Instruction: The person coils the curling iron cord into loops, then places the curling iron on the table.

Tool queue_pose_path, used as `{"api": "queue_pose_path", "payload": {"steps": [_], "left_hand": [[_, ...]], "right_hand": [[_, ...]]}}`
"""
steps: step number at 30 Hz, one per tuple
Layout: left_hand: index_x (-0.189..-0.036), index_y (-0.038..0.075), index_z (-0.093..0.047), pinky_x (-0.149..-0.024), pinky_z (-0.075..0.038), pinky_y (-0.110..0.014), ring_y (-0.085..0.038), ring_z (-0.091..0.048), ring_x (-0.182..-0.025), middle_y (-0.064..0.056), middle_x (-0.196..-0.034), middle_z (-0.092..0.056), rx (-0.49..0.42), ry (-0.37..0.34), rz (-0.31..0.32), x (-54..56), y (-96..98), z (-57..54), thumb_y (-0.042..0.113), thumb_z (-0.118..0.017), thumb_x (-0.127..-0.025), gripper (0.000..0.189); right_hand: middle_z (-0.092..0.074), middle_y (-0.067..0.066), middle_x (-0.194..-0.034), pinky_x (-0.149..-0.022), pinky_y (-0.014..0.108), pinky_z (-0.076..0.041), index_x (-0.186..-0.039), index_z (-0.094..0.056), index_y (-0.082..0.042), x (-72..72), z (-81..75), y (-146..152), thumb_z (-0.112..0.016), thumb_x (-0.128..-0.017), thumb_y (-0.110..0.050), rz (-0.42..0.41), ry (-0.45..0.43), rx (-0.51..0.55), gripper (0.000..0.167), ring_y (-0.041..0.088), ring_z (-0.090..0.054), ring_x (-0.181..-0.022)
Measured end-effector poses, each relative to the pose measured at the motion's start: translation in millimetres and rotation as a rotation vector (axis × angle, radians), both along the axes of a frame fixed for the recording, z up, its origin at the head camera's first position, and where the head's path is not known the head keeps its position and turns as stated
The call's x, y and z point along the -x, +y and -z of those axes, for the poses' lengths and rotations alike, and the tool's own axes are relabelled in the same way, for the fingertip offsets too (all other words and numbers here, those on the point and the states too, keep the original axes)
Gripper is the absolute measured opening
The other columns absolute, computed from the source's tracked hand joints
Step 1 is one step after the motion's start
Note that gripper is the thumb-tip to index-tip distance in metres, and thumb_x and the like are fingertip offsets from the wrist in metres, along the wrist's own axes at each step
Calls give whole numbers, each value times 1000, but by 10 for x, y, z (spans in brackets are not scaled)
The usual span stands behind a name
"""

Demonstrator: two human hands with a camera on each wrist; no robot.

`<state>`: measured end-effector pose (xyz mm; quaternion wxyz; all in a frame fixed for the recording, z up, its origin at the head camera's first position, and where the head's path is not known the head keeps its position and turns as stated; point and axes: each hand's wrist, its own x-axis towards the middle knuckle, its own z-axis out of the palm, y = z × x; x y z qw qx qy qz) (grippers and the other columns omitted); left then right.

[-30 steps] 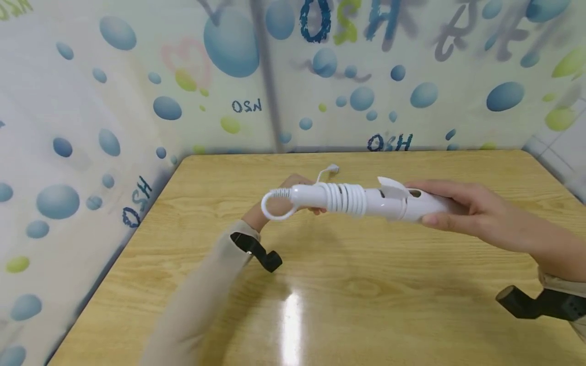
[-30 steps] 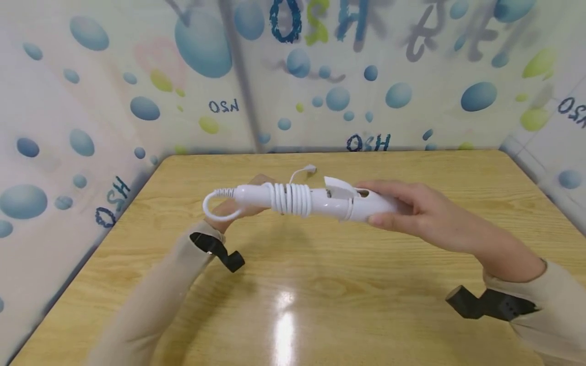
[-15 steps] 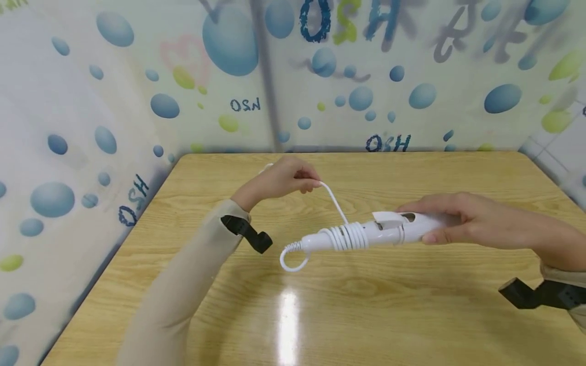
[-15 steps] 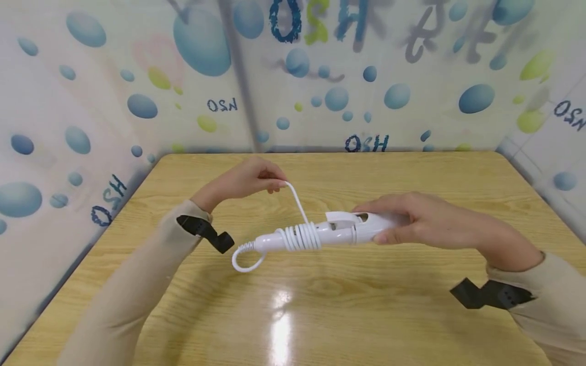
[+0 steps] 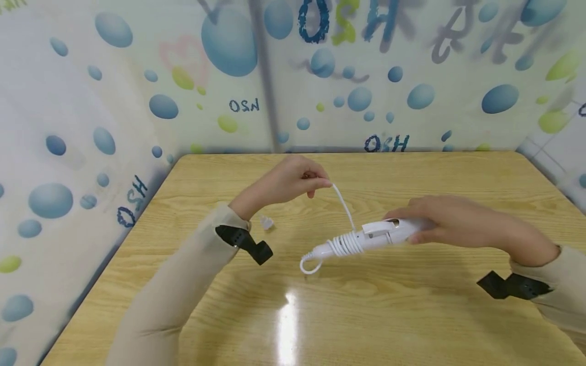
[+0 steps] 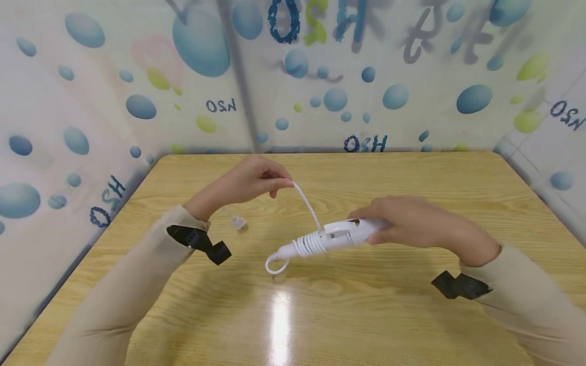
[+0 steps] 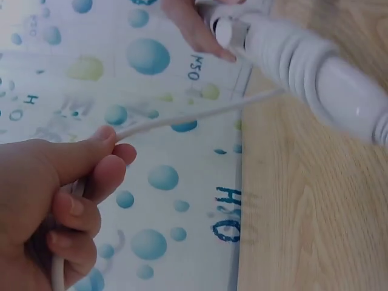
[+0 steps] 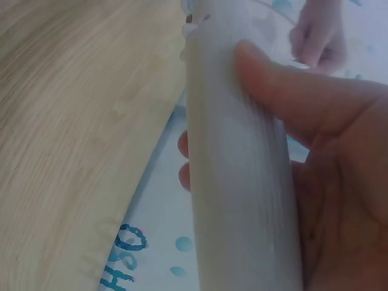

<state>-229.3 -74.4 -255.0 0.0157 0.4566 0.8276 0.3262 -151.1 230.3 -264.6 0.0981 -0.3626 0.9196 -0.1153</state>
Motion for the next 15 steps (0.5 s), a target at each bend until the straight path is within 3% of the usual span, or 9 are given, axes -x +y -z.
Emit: {"api": "queue_pose_path", "payload": {"steps": [8,13,15], "left_hand": [[-86,6,-72,-46,-35,-22,-9,-48,-46,2,-55,-56,-52,12,-101,-323,132,-86,14,-62,-89,13],[-86,6,-73,-45,-30,-21,-7,-39,-40,3,-49,-52,-132,45,-134,-455,236,-25,15,-63,-88,13],[-86,6,-73,-43,-28,-21,-6,-34,-39,4,-49,-50,-160,53,-139,-506,267,24,14,-64,-88,12]], "right_hand": [[-56,-5,-94,-60,29,-38,-132,-51,-14,122,136,3,-66,-85,-23,133,15,17,50,10,-46,-71],[-54,-2,-89,-58,29,-37,-134,-49,-14,155,215,31,-66,-86,-23,177,38,70,51,12,-45,-68],[-56,1,-93,-59,31,-39,-135,-48,-14,166,241,45,-64,-87,-24,193,46,82,52,13,-48,-72]]}}
